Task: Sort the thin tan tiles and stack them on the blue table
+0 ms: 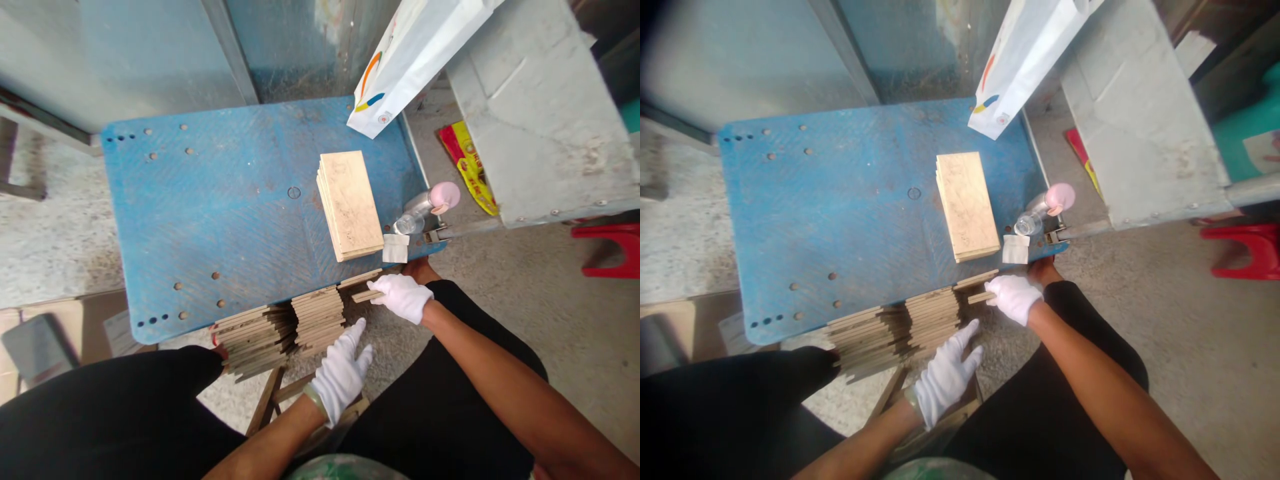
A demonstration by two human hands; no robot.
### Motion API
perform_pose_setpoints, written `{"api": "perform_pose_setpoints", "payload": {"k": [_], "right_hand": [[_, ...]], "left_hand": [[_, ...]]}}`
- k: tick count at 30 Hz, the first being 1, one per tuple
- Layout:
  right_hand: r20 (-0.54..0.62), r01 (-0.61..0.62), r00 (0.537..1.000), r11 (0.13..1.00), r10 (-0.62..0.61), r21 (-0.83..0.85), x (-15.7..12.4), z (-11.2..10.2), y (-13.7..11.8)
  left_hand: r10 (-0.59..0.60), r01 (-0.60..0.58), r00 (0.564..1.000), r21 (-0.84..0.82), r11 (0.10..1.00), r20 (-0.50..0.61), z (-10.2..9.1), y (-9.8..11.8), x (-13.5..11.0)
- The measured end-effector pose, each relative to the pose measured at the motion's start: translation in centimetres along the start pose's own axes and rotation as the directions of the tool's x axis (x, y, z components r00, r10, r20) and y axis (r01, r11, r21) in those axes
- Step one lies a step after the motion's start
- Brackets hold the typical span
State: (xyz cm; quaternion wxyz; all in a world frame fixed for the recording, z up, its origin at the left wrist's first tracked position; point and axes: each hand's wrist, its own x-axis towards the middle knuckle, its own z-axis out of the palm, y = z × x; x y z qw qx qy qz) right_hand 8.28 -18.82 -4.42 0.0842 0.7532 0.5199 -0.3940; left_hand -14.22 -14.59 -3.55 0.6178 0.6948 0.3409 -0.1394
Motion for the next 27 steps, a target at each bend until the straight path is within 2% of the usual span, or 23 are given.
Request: {"api": "perform_pose_setpoints", "payload": {"k": [5,10,16,27], "right_hand": [[-0.016,-0.057,0.998,0.998,0.057,0.001,0.6,0.6,0.1],[0.004,-0.025,1.0,1.0,0.025,-0.007,1.0,1.3,0.2],[0.022,-0.052,0.998,0.999,0.052,-0.018,1.4,1.6,0.0],[-0.093,-0.043,0.995,0.996,0.036,-0.077,0.9,1.7,-0.4]], "left_hand": [[0.019,-0.019,1.0,0.012,1.0,-0.007,0.0,-0.1,0.3],[-0.01,0.01,1.0,0.024,1.0,0.007,0.0,-0.2,0.5],[0.006,-0.006,1.0,0.049,0.999,0.0,0.2,-0.1,0.6],[0.001,-0.001,1.0,0.044,0.999,0.004,-0.2,0.4,0.7]]}}
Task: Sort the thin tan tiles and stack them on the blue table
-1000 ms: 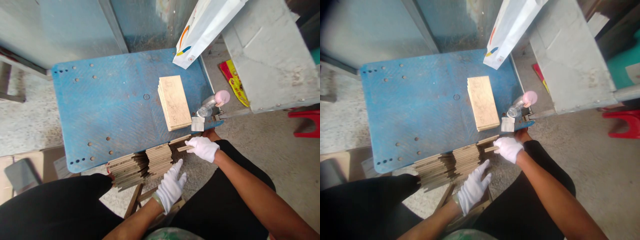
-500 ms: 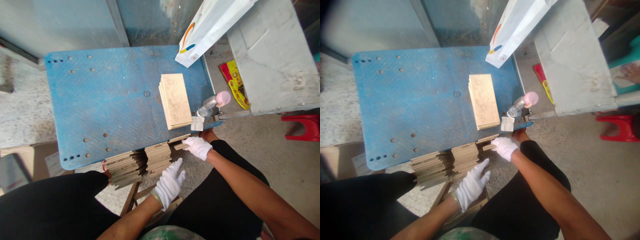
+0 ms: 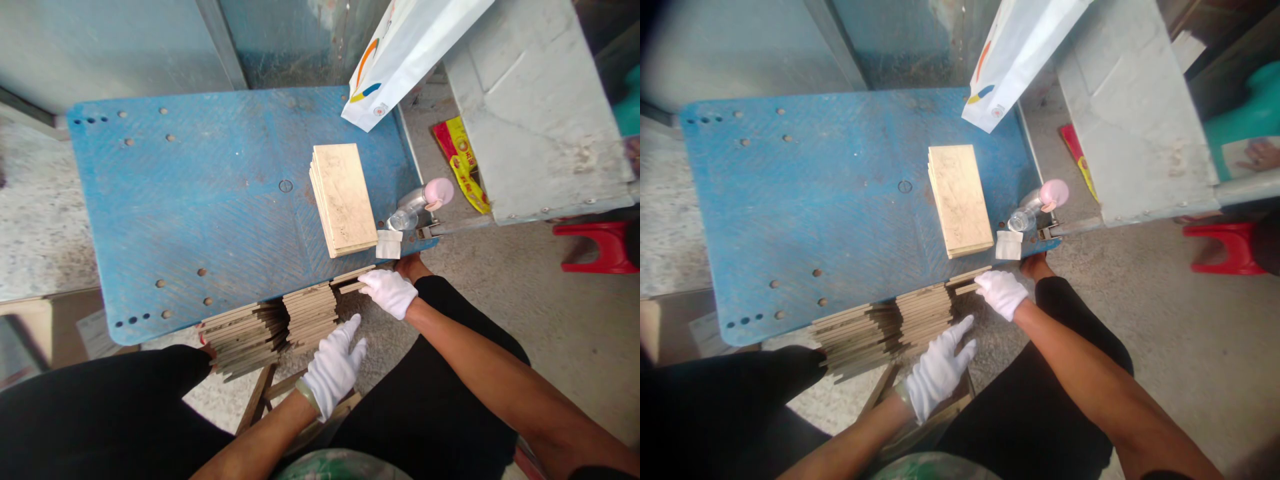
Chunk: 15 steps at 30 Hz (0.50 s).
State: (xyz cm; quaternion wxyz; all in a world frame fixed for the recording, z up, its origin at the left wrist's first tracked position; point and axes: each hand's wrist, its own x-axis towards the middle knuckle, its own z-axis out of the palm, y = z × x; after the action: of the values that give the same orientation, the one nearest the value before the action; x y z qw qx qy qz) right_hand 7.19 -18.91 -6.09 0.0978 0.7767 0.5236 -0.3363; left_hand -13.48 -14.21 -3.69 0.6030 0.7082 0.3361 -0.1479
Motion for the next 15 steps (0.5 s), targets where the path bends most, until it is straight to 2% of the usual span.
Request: {"api": "perform_pose_setpoints", "payload": {"k": [4,6,8,10,12,14,15], "right_hand": [[-0.08,-0.007,0.997,0.999,0.01,0.04,-0.5,-0.8,-0.1],[-0.179,0.008,0.984,0.996,0.009,0.094,-0.4,-1.3,0.0],[-0.322,0.036,0.947,0.985,0.02,0.168,-0.2,-1.9,0.2],[-0.475,0.029,0.875,0.969,0.094,0.244,0.3,-2.8,0.5],[-0.596,-0.029,0.766,0.939,0.241,0.342,1.0,-3.8,0.8],[-0.629,-0.083,0.672,0.884,0.39,0.459,1.7,-4.8,1.2],[-0.609,-0.102,0.654,0.85,0.448,0.516,2.1,-5.2,1.4]], "left_hand": [[-0.007,0.007,1.0,-0.026,1.0,0.005,-0.3,0.3,-0.2],[0.004,-0.003,1.0,-0.052,0.999,0.013,-0.6,0.6,-0.1],[0.029,-0.028,0.999,-0.11,0.994,0.014,-1.2,1.2,0.3],[0.05,-0.051,0.999,-0.181,0.982,-0.012,-2.3,2.2,1.1],[0.05,-0.068,0.995,-0.223,0.972,-0.086,-3.8,3.3,2.3],[0.047,-0.093,0.978,-0.225,0.97,-0.202,-5.6,4.5,3.9],[0.05,-0.106,0.964,-0.204,0.973,-0.261,-6.5,5.1,4.8]]}}
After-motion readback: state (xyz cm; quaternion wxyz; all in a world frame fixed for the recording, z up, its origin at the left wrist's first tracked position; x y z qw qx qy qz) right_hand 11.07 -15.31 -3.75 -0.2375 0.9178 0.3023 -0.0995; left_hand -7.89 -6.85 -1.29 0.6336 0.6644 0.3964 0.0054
